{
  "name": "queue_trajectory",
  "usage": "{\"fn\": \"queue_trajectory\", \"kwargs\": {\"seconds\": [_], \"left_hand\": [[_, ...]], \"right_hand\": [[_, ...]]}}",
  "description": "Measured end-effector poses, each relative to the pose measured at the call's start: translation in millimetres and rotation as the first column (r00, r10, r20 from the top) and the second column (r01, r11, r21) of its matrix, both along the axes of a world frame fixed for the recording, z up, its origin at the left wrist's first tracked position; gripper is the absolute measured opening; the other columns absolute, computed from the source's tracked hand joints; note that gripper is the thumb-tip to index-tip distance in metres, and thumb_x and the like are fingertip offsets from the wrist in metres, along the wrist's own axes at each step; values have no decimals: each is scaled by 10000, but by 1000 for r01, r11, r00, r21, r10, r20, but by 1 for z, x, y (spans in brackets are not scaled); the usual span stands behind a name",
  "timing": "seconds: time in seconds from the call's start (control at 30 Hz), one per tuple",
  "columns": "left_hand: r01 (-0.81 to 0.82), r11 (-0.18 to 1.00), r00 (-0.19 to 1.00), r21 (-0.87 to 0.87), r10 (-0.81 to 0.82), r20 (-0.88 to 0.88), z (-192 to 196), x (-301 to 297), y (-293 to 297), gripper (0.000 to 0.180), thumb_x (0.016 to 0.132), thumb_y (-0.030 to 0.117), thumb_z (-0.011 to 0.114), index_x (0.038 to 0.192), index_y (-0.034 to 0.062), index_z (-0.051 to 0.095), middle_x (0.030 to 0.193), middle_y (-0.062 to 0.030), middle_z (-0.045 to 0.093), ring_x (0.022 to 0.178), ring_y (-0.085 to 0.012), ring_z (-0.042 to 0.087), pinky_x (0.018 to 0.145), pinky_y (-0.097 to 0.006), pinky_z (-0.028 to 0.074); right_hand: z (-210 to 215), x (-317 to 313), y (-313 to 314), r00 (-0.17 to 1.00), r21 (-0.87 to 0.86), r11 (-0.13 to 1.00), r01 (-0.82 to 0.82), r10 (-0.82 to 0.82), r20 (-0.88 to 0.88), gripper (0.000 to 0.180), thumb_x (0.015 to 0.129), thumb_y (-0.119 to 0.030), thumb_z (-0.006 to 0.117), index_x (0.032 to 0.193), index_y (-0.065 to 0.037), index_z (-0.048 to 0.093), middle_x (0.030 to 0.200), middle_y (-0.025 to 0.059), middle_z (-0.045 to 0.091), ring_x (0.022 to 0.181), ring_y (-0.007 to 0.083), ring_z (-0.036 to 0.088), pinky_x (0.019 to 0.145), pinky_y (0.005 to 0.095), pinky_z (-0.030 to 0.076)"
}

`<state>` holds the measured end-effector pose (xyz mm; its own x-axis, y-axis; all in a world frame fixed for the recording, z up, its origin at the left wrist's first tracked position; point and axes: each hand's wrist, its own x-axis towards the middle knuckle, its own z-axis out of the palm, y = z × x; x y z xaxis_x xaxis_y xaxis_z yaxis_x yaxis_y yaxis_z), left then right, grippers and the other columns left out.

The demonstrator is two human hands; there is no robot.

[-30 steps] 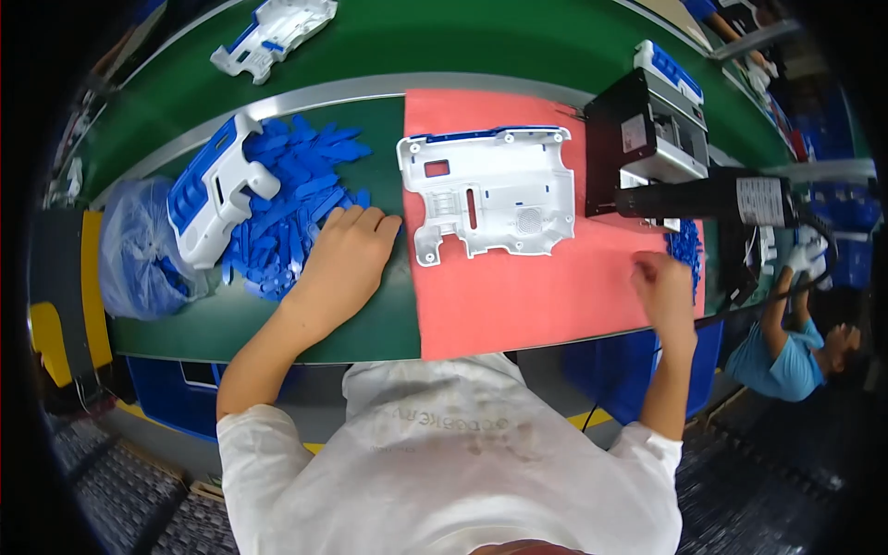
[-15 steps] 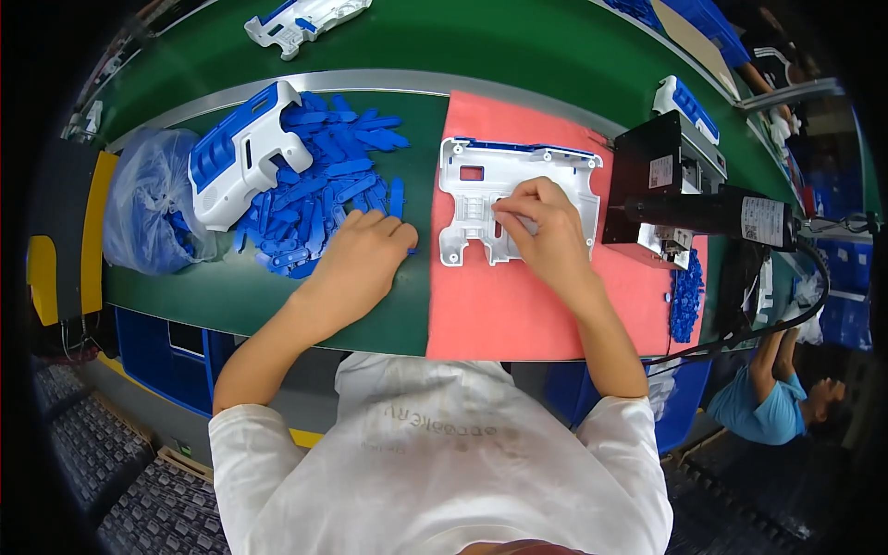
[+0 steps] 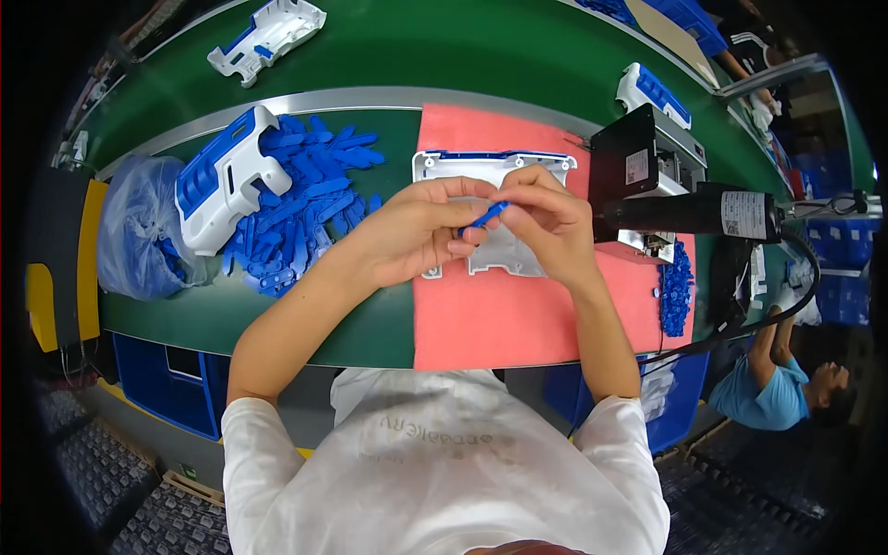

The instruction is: Assembling plastic components of a toy gun using an electric screwdriver at a factory workbench.

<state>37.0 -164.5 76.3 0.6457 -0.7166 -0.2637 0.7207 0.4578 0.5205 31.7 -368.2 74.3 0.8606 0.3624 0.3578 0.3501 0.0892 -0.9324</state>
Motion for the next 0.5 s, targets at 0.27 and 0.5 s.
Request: {"fn": "queue_trajectory", "kwargs": {"seconds": [0.27, 0.5], "left_hand": [[-463, 650, 660, 602, -201, 724, 2, -19, 21, 354, 907, 188, 616, 1210, 33, 517, 1022, -80, 596, 844, -175, 566, 767, -308, 465], [-715, 590, -223, 376, -702, 676, -21, -19, 19, 514, 739, 367, 721, 1186, 136, 614, 1082, -103, 533, 986, -294, 499, 813, -397, 399]], "right_hand": [[-5, 1, -8, 928, -285, 958, 17, -121, -352, 149, 885, -1, 631, 1014, 56, 679, 895, 63, 681, 764, 106, 640, 682, 245, 544], [-23, 3, 0, 980, -497, 860, 112, -179, -88, 116, 838, -60, 671, 931, 0, 705, 792, 106, 652, 668, 193, 634, 600, 303, 484]]}}
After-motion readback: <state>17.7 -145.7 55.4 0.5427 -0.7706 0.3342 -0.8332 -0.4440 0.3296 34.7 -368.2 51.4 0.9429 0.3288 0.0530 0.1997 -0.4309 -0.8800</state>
